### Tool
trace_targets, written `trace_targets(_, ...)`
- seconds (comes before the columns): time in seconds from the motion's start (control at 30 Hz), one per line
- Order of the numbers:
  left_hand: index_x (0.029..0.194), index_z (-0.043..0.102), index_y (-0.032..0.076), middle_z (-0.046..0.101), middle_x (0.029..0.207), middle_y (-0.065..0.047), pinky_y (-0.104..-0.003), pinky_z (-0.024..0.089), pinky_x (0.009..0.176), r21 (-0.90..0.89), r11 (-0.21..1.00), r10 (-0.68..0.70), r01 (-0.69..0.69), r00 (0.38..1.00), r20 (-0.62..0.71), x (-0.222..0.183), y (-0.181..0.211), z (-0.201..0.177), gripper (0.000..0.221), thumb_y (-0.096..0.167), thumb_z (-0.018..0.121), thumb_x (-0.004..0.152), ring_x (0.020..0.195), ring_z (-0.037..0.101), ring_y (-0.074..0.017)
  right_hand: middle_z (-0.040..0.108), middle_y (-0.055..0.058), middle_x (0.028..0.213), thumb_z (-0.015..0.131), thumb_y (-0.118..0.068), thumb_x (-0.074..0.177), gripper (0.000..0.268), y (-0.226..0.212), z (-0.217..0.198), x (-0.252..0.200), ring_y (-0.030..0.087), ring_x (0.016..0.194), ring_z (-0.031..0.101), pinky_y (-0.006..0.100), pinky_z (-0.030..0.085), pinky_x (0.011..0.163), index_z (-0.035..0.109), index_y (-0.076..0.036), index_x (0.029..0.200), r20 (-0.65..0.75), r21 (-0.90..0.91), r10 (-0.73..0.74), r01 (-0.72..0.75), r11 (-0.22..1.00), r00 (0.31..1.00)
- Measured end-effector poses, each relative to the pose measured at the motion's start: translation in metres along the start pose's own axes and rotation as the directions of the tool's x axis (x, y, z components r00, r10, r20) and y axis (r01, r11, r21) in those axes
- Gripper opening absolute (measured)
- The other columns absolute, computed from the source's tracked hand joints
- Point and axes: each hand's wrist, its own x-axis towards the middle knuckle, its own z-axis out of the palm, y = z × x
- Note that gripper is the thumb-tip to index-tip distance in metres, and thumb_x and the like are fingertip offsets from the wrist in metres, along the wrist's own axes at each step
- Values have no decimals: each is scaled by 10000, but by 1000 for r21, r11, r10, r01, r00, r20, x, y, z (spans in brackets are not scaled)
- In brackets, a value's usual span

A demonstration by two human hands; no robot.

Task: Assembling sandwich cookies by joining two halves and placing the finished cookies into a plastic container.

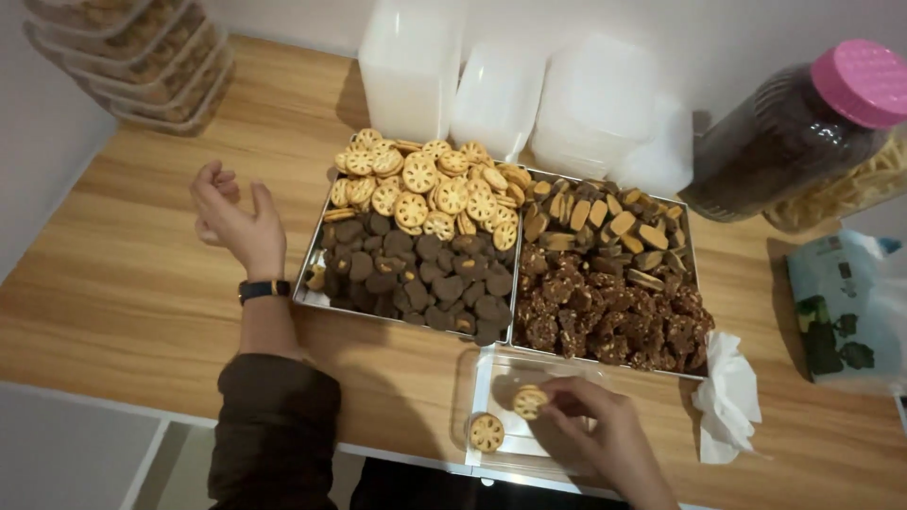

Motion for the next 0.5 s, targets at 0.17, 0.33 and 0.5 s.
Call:
trace_targets(0.17,1323,522,89,589,1116,-37,-418,263,931,40,998,47,-50,996,79,1,4,4,474,108,683,877,952,594,-215,844,36,1044,743,-150,867,294,-20,25,17,162,867,847,270,734,784,733,-149,1161,93,-148,-42,56,987,995)
trace_targets(0.33,1313,514,121,570,1121,-5,-449,250,944,34,999,-15,12,995,94,4,-4,4,471,130,682,874,952,589,-199,868,36,928,721,-201,875,231,-41,41,21,115,715,845,249,708,639,782,-113,1080,84,-24,37,-35,999,996)
trace_targets(0.5,1306,514,101,564,1102,-26,-444,258,941,23,1000,-4,2,994,106,6,-3,5,461,89,685,877,960,571,-209,852,43,1002,721,-180,861,263,-27,47,23,151,774,829,278,677,700,802,-144,1109,80,-164,5,9,986,997)
